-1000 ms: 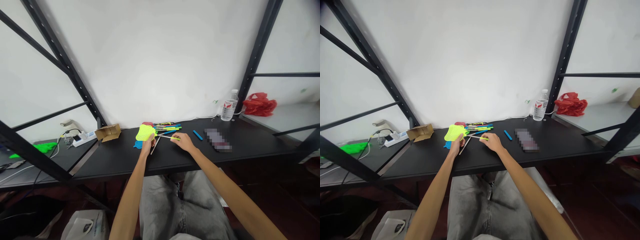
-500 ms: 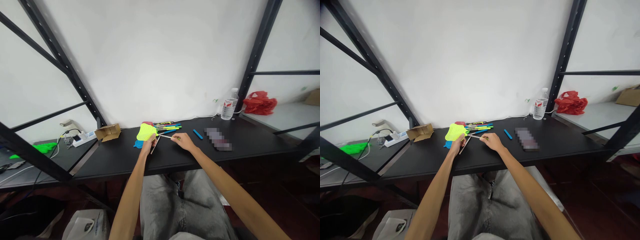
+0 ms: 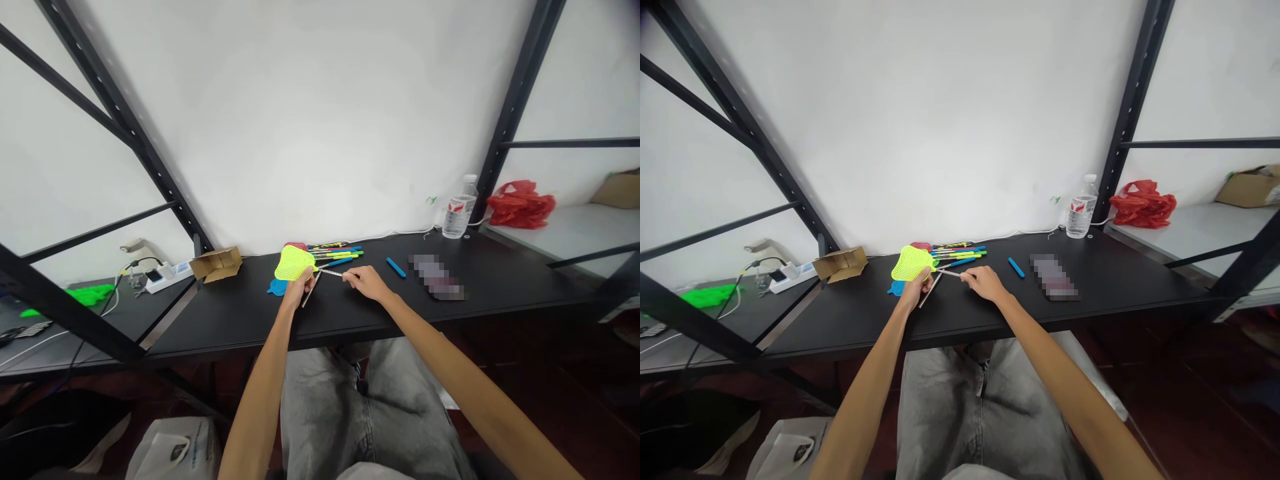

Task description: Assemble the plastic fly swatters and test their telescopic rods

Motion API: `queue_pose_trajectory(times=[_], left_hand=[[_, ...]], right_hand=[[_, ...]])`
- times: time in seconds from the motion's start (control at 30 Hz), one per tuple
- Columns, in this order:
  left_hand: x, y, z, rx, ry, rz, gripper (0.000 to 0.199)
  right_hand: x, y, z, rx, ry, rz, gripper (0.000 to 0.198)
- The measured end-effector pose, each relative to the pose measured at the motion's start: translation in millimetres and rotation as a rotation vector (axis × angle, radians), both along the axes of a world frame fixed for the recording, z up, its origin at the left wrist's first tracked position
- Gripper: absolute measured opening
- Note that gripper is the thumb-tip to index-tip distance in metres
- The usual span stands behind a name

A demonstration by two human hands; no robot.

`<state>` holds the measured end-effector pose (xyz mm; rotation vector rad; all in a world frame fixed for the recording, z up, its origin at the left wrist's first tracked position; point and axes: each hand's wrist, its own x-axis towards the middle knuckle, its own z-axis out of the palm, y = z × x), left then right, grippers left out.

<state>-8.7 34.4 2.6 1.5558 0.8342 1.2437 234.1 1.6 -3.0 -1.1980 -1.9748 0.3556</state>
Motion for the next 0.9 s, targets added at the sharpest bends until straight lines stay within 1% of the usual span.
queue_pose_trajectory(times=[0.1,0.23,0.3,0.37,0.43,0.53,0.7,0.8,0.9], left_hand=[[1.6,1.2,-0.3,-0.035,-0.065,0.030,0.044],[1.7,4.3,1.6,-0.107,-0.255,0.191,0.040],[-0.1,5.8,3.5,-0.136,-0.348,0.264,0.041],[-2.4,6.9,5.0,-0.156,-0.399,0.303,0.042],[-4.4,7.8,5.7,-0.167,-0.405,0.312,0.042],[-5.2,8.4,5.5,-0.165,-0.392,0.310,0.043],[-2.5,6.5,5.4,-0.184,-0.399,0.299,0.042],[-1.5,4.9,5.0,-0.172,-0.352,0.266,0.042],[-1.5,3.6,4.0,-0.139,-0.302,0.235,0.043]], right_hand=[[-1.1,0.0,-0.8,0.002,0.001,-0.009,0.040],[-1.5,2.6,-3.5,0.050,0.065,-0.098,0.029],[-0.7,4.9,-4.6,0.065,0.110,-0.158,0.030],[0.7,7.4,-5.4,0.061,0.183,-0.207,0.031],[2.3,10.0,-5.8,0.046,0.279,-0.240,0.032],[4.0,13.2,-6.6,0.026,0.386,-0.244,0.030],[5.8,17.2,-10.2,0.029,0.423,-0.226,0.029],[7.9,19.6,-13.2,0.011,0.485,-0.223,0.031],[10.8,21.0,-15.4,-0.033,0.527,-0.178,0.033]])
